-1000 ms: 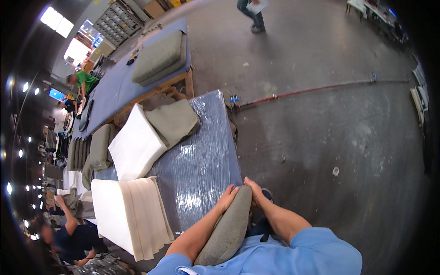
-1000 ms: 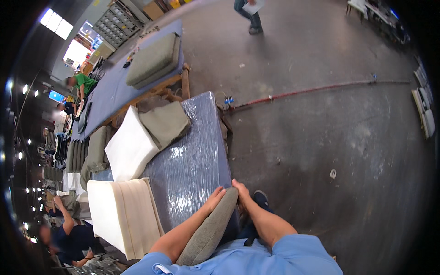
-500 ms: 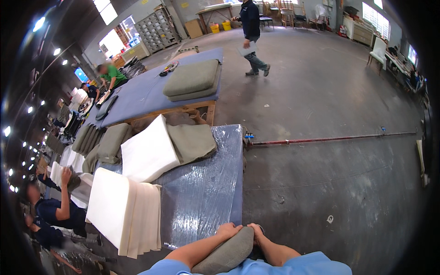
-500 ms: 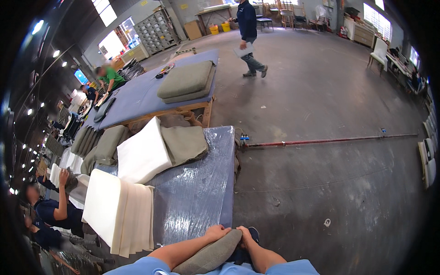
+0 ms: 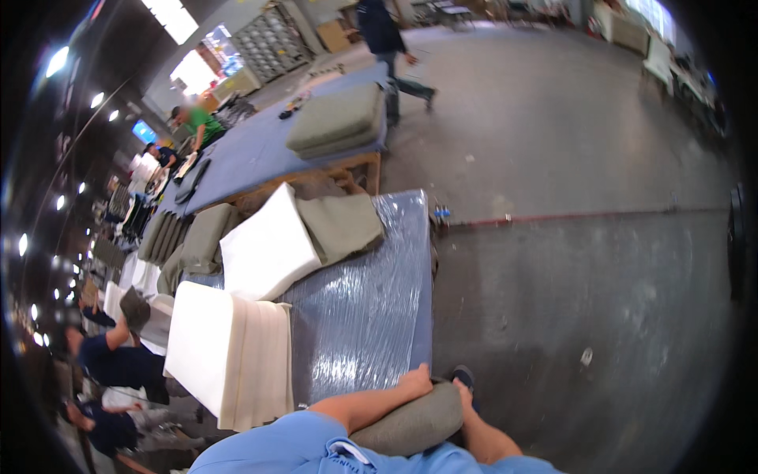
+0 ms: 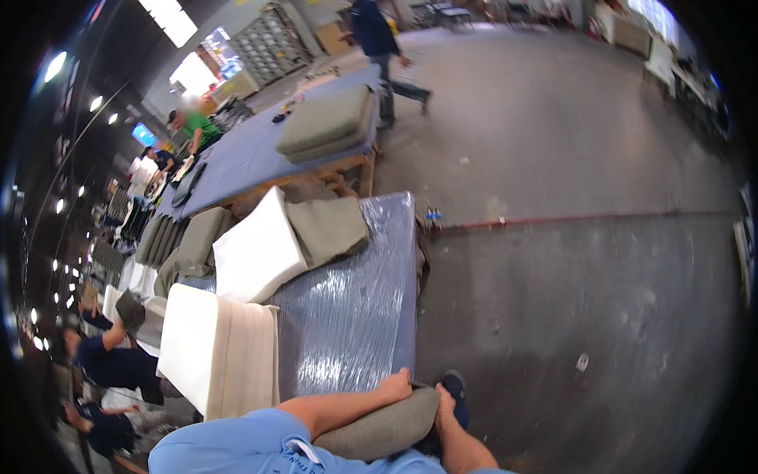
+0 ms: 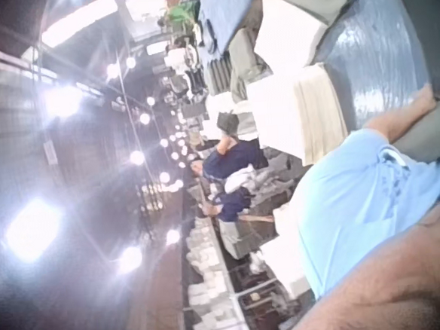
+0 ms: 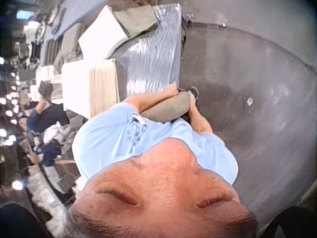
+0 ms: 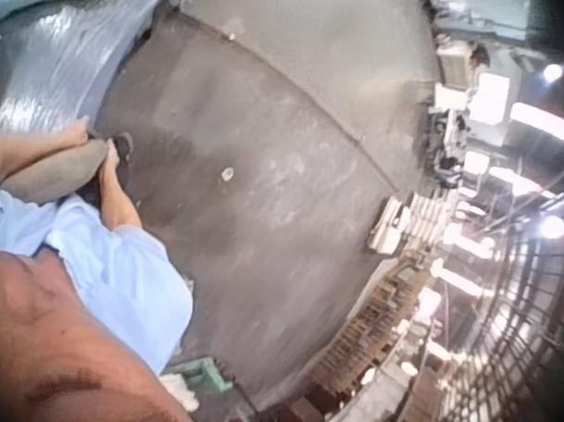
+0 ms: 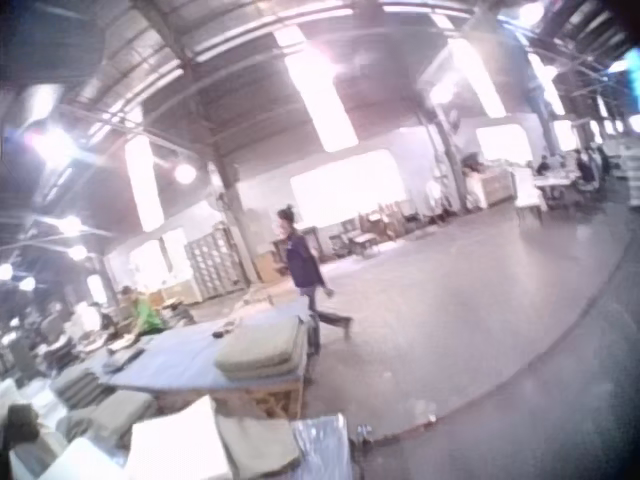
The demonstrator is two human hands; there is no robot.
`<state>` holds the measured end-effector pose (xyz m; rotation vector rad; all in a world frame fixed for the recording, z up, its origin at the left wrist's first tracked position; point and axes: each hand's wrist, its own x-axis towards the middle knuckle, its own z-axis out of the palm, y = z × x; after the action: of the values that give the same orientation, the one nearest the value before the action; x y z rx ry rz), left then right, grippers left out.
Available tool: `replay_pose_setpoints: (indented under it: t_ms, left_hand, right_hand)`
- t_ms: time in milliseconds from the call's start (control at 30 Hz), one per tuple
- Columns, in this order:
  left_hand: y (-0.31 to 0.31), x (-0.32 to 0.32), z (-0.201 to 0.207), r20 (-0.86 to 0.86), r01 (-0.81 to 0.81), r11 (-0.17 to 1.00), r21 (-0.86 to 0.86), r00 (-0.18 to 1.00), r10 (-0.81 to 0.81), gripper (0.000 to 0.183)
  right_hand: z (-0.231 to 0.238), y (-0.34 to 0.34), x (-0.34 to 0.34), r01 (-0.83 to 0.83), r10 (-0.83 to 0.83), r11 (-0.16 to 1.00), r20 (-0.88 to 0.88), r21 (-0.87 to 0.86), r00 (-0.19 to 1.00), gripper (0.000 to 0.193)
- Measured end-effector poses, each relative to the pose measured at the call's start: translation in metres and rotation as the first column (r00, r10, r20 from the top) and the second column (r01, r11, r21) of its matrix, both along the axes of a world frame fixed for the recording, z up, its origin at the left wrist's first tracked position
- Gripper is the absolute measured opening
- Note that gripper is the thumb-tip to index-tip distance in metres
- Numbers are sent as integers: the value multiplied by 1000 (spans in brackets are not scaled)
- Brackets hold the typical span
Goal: The person inserts rectangular foam pieces into green fabric covers one at a time, aligns edges, and places the finished cushions on a nearby table. The person repeats this process with multiple foam pieces and covers throughout the clip.
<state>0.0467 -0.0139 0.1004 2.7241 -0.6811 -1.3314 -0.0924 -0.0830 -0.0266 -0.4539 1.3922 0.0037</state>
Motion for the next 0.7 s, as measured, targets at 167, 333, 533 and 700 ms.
replay_pose_setpoints:
  t_ms: [167,333,533,700]
  left_hand:
    - [17,-10,-22,52,173,966,-191,985,-166,26]
    - [11,-23,-50,-60,254,906,-339,955,-290,33]
    - [-18,-16,-67,-50,454,883,-117,886,-462,51]
    - [-53,-24,-76,-157,524,852,11,842,-516,39]
  right_hand:
    - [-32,32,-26,-74,41,988,-237,-132,971,79]
    - [-26,47,-42,-142,54,976,-449,-163,892,83]
    - [-43,49,-36,403,-392,915,-255,-10,884,89]
    - [-58,47,-33,561,-534,810,-178,173,826,82]
